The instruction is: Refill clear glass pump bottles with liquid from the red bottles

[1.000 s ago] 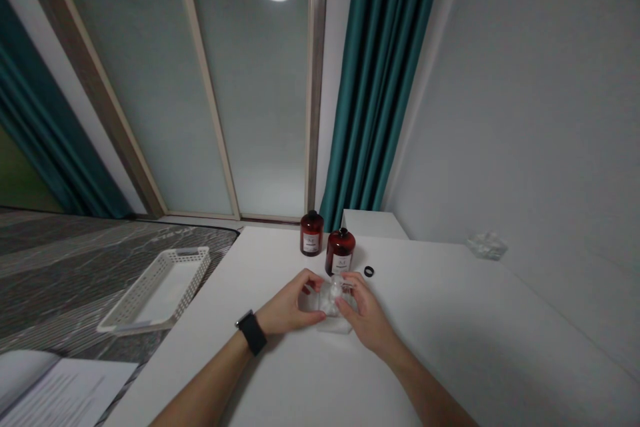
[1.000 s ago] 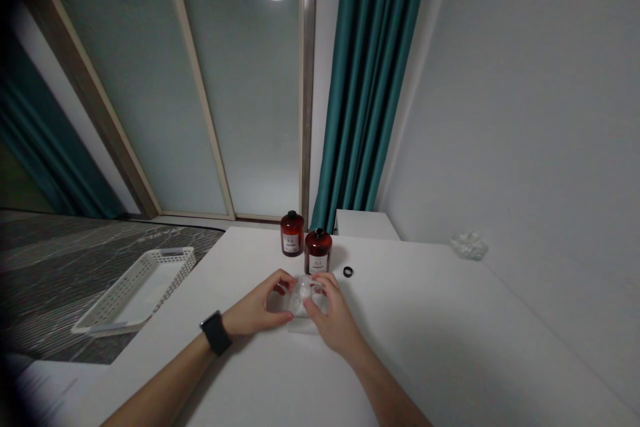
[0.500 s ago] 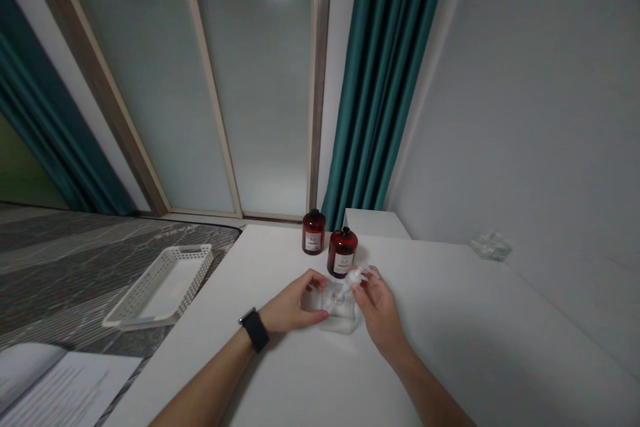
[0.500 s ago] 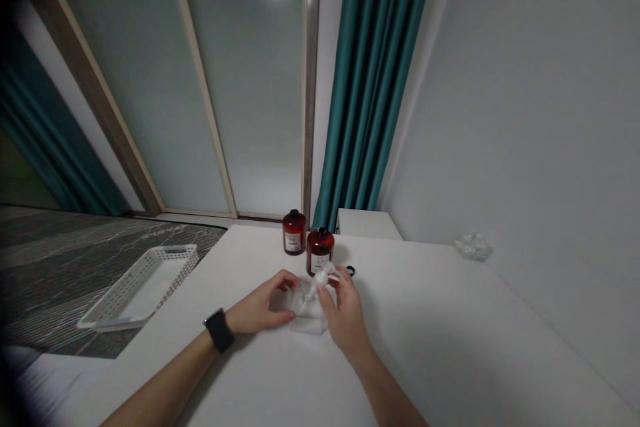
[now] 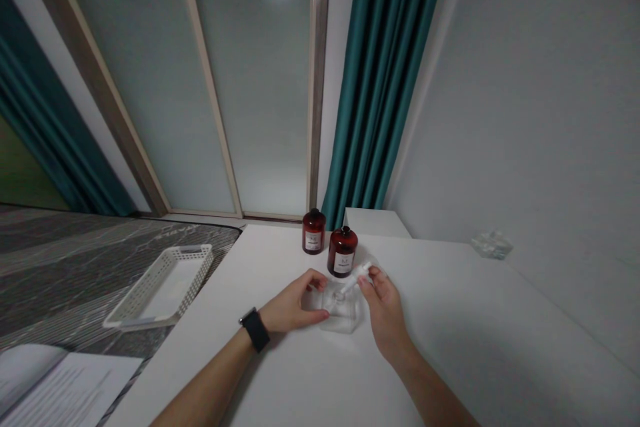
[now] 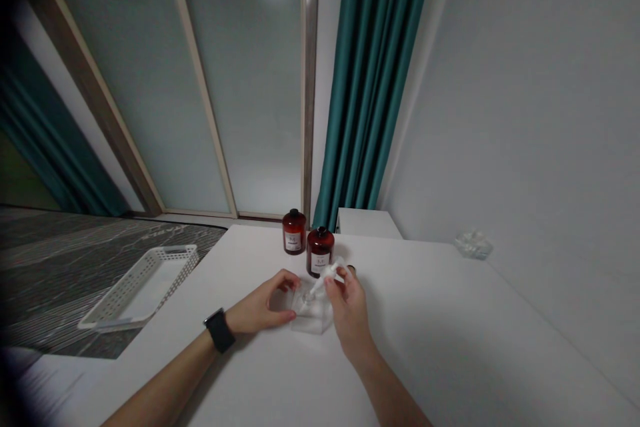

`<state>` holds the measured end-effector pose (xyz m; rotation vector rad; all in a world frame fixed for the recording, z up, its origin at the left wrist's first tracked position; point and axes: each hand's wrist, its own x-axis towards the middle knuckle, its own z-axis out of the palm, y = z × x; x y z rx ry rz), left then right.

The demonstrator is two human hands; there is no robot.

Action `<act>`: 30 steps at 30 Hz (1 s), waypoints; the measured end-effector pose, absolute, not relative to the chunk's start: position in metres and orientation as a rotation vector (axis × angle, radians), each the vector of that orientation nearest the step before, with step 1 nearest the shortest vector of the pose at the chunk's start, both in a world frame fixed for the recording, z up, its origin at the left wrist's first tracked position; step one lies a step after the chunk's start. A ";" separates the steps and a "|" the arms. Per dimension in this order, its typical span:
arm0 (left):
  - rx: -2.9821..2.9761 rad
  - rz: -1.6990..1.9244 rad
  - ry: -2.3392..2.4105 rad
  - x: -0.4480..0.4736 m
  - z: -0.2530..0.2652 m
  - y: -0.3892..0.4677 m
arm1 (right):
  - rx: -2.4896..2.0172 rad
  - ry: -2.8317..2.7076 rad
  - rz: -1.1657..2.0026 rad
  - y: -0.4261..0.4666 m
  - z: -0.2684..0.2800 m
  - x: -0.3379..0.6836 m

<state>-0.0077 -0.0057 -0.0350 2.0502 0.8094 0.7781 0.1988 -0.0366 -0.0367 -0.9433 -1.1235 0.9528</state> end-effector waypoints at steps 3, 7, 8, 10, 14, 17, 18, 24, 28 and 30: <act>2.042 0.777 0.815 -0.007 -0.035 -0.006 | -0.965 -1.100 0.927 -0.037 -0.038 0.199; 2.054 0.784 0.810 -0.007 -0.036 -0.006 | -0.989 -1.072 0.937 -0.037 -0.039 0.200; 2.058 0.785 0.813 -0.007 -0.036 -0.005 | -0.991 -1.070 0.956 -0.036 -0.039 0.200; 2.061 0.781 0.817 -0.008 -0.036 -0.005 | -0.988 -1.063 0.979 -0.036 -0.038 0.200; 2.061 0.775 0.812 -0.008 -0.036 -0.005 | -0.981 -1.043 0.973 -0.035 -0.041 0.201; 2.056 0.775 0.810 -0.008 -0.035 -0.005 | -0.983 -1.027 0.968 -0.033 -0.044 0.202; 2.055 0.775 0.811 -0.008 -0.035 -0.005 | -0.986 -1.022 0.963 -0.033 -0.045 0.202; 2.056 0.770 0.798 -0.008 -0.035 -0.005 | -1.000 -1.035 0.952 -0.034 -0.046 0.201; 2.041 0.771 0.807 -0.008 -0.035 -0.006 | -0.994 -1.062 0.926 -0.034 -0.048 0.203; 2.036 0.767 0.814 -0.008 -0.035 -0.006 | -0.990 -1.082 0.892 -0.033 -0.049 0.206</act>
